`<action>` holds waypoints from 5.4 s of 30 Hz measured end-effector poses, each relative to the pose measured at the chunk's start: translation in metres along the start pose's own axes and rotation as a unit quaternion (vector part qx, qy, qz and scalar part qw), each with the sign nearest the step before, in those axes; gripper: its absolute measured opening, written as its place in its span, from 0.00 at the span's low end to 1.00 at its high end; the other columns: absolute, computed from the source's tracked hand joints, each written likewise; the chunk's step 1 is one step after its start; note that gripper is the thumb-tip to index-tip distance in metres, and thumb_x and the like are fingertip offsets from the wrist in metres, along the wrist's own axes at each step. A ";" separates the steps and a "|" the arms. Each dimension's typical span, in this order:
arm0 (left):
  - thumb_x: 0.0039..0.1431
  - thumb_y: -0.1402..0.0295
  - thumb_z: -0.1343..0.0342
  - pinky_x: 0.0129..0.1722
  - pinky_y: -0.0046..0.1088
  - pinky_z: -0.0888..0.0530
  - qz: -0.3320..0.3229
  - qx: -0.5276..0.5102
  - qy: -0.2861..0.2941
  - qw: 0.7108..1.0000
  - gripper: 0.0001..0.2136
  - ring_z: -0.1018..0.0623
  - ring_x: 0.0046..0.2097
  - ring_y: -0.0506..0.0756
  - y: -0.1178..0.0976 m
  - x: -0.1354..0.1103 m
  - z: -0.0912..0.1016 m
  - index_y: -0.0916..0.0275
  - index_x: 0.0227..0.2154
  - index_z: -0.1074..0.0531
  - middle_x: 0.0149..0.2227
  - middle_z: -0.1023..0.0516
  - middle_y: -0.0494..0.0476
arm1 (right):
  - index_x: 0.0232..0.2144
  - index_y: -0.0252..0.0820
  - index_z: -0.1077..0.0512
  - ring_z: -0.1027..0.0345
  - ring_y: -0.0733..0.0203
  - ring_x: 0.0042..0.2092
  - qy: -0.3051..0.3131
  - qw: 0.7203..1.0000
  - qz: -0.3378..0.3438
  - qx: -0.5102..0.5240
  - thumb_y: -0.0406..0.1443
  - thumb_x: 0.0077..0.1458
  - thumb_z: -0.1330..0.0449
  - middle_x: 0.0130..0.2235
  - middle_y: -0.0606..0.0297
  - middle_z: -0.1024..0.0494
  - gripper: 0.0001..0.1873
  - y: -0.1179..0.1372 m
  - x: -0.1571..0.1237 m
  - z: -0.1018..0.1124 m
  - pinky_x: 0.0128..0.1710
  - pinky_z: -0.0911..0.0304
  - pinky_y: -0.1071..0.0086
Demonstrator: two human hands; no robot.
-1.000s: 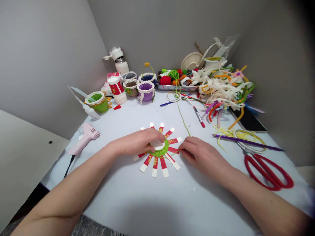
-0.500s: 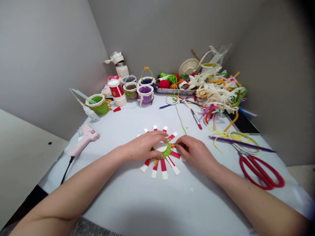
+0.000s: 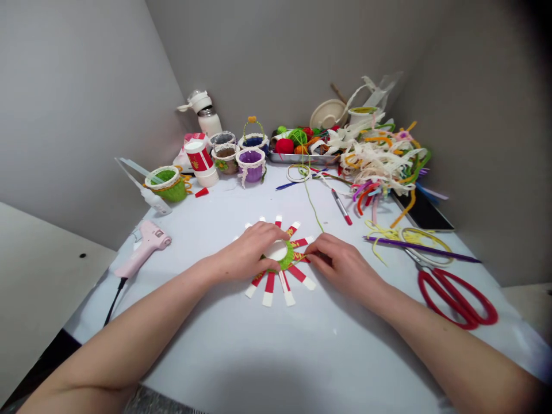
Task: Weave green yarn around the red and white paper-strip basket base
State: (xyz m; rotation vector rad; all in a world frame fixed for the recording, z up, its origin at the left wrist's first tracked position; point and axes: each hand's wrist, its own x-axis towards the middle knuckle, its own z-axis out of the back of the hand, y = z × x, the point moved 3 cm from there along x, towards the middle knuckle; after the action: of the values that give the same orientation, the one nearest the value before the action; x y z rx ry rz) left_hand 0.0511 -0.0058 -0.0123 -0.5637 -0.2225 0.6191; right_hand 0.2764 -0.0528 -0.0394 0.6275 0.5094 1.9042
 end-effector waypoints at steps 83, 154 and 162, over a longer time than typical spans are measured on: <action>0.66 0.80 0.44 0.64 0.43 0.29 -0.049 -0.040 0.090 0.994 0.17 0.27 0.64 0.60 0.003 -0.006 0.012 0.59 0.55 0.28 0.61 0.25 0.61 | 0.30 0.40 0.28 0.31 0.60 0.34 0.213 0.960 0.127 -0.130 0.22 0.61 0.42 0.35 0.64 0.25 0.12 0.035 -0.042 0.007 0.32 0.43 0.67; 0.63 0.81 0.44 0.65 0.44 0.30 -0.048 -0.066 0.076 0.994 0.23 0.28 0.65 0.60 0.012 -0.007 0.013 0.55 0.59 0.31 0.62 0.26 0.59 | 0.34 0.42 0.26 0.29 0.56 0.38 0.067 0.989 0.046 -0.120 0.30 0.68 0.44 0.35 0.61 0.24 0.10 0.013 -0.011 0.009 0.37 0.38 0.65; 0.63 0.81 0.46 0.64 0.45 0.29 -0.115 -0.083 0.081 0.987 0.20 0.25 0.63 0.61 -0.006 -0.006 0.009 0.58 0.56 0.30 0.61 0.25 0.63 | 0.33 0.43 0.26 0.30 0.58 0.37 0.014 0.999 -0.029 -0.033 0.31 0.65 0.43 0.34 0.64 0.24 0.08 0.004 0.000 -0.002 0.37 0.39 0.67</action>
State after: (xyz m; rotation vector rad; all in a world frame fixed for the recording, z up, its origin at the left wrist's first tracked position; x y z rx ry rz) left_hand 0.0456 -0.0091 -0.0015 -0.7338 -0.1843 0.3306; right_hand 0.2720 -0.0549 -0.0385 0.5393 0.4749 1.8700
